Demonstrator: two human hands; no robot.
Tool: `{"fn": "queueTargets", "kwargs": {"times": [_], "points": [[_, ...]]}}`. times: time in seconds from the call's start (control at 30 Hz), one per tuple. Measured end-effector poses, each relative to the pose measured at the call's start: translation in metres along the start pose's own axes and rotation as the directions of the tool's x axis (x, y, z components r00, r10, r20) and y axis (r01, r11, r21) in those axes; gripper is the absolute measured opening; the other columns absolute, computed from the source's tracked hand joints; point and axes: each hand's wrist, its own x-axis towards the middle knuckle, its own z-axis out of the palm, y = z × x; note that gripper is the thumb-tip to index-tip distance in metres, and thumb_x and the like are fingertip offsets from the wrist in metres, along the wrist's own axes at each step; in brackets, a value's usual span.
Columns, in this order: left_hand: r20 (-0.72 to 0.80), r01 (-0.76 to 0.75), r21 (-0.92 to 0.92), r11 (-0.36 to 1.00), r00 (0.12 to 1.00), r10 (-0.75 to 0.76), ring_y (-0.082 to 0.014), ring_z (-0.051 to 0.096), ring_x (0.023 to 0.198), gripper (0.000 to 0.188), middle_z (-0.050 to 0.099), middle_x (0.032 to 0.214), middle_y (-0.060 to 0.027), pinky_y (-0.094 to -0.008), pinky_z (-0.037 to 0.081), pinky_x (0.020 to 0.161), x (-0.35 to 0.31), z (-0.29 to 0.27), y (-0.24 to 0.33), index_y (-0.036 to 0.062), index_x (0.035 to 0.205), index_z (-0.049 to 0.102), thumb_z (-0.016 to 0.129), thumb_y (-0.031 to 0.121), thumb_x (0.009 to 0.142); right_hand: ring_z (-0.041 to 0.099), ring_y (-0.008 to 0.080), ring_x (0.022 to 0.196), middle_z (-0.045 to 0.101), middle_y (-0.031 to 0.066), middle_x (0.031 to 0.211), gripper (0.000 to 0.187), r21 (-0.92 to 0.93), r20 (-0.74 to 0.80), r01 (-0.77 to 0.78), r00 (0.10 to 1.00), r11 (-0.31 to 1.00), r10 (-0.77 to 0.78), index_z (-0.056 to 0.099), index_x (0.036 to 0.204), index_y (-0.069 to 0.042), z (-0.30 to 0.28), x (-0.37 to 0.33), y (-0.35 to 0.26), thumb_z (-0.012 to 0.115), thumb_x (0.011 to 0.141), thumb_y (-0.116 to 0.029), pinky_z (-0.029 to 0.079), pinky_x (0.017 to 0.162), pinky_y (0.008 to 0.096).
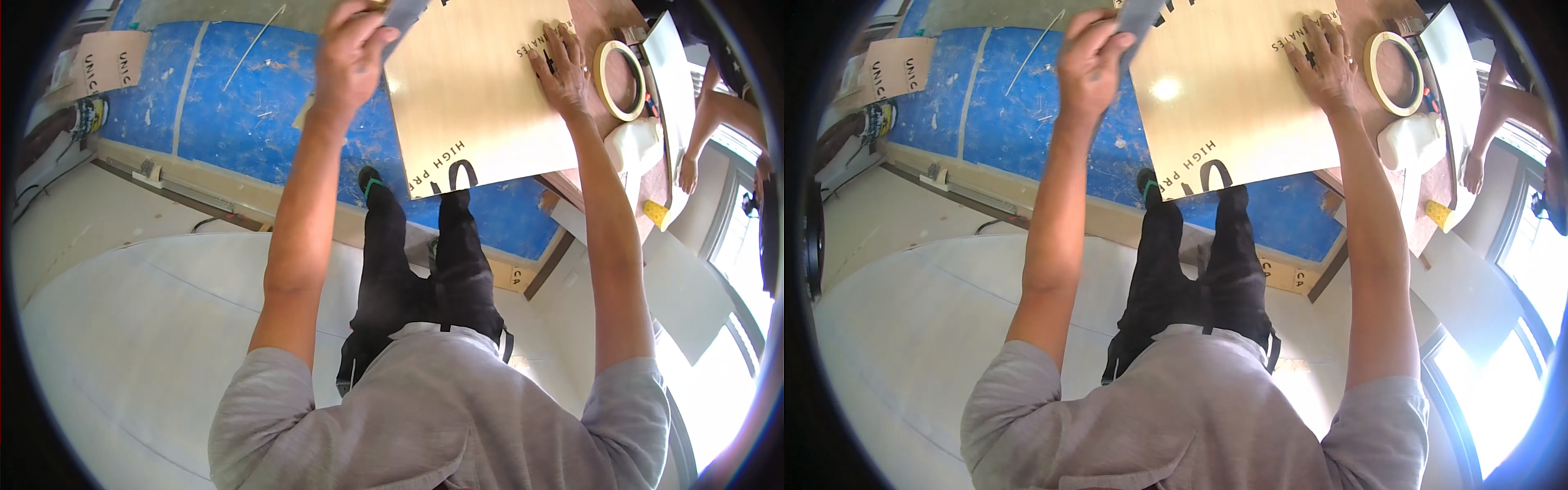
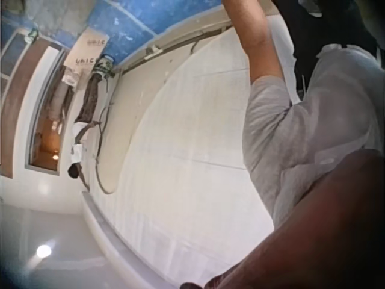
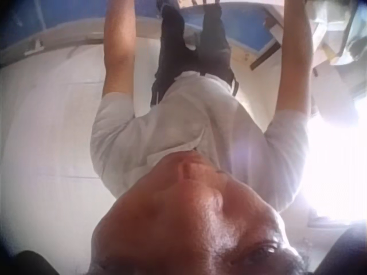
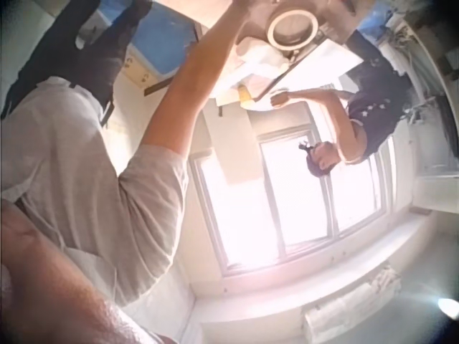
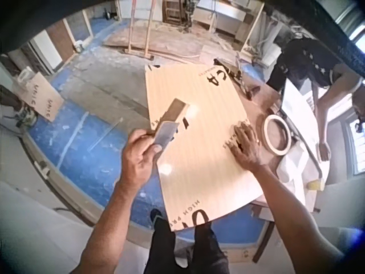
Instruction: The person sands the edge of a laminate sheet using a sanding block held by hand.
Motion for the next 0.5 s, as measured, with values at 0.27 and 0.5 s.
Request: {"fn": "queueTargets", "kwargs": {"times": [0.27,0.5], "points": [[0.133,0.243,0.09,0.966,0.958,-0.253,-0.0279,0.069,0.097,0.017,0.069,0.115,-0.0148,-0.0371,0.056,0.085,-0.078,-0.007,0.03,-0.0009,0.104,0.075,0.074,0.002,0.088,0.018,0.0302,0.159,0.031,0.0048,0.169,0.069,-0.03,0.024,-0.03,0.999,0.999,0.031,0.046,0.156,-0.031,-0.005,-0.008,0.0,0.06,0.095,-0.061,0.024,0.121,0.0655],[0.055,0.122,0.116,0.986,0.99,-0.129,-0.03,0.069,0.099,0.017,0.07,0.114,-0.0153,-0.0378,0.057,0.086,-0.001,-0.021,-0.015,0.0004,0.105,0.076,0.073,0.004,0.089,0.017,0.0296,0.16,0.029,0.0034,0.169,0.071,-0.044,0.043,-0.05,0.998,0.998,0.052,0.043,0.158,-0.033,-0.006,-0.007,0.001,0.059,0.095,-0.062,0.023,0.121,0.0655]]}}
